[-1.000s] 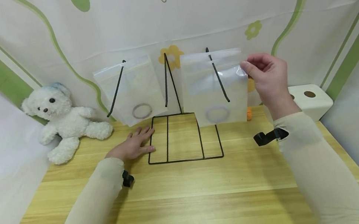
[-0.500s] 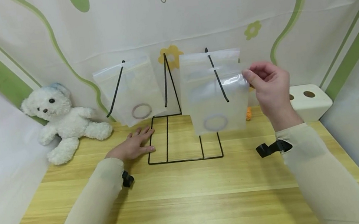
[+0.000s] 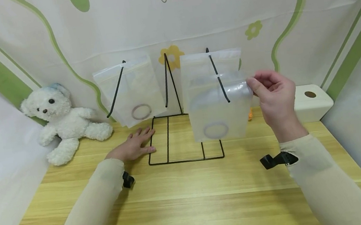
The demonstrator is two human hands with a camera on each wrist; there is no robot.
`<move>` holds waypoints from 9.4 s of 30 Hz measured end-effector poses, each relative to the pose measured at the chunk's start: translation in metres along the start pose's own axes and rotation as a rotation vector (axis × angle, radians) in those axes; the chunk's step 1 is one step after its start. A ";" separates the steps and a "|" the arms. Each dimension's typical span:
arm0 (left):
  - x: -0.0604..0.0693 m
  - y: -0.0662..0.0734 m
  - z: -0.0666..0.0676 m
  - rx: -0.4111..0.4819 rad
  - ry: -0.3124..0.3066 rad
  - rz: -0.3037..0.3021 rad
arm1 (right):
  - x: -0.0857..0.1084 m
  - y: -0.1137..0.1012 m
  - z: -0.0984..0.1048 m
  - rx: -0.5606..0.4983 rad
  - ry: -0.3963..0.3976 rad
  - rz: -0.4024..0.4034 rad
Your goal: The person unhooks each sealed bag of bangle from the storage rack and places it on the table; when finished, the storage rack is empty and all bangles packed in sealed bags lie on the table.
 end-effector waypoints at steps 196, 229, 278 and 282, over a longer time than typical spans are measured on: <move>-0.006 -0.011 -0.006 0.064 0.019 -0.028 | -0.031 0.039 0.264 1.476 -0.365 0.051; -0.021 -0.031 -0.021 0.073 0.043 -0.033 | -0.018 0.001 0.096 1.106 -0.351 0.241; -0.015 -0.028 -0.017 0.118 0.051 -0.036 | -0.062 0.036 -0.035 0.814 -0.222 0.081; -0.010 -0.018 -0.011 0.131 0.044 -0.042 | -0.067 0.037 -0.036 0.795 -0.198 0.061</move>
Point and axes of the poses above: each hand's wrist, its own x-axis away from the middle knuckle, its own z-axis out of the back of the hand, y = z × x, the point moved 8 cm from there along -x, towards the middle knuckle, and after that the axes turned 15 degrees about y, right-handed, at the moved point
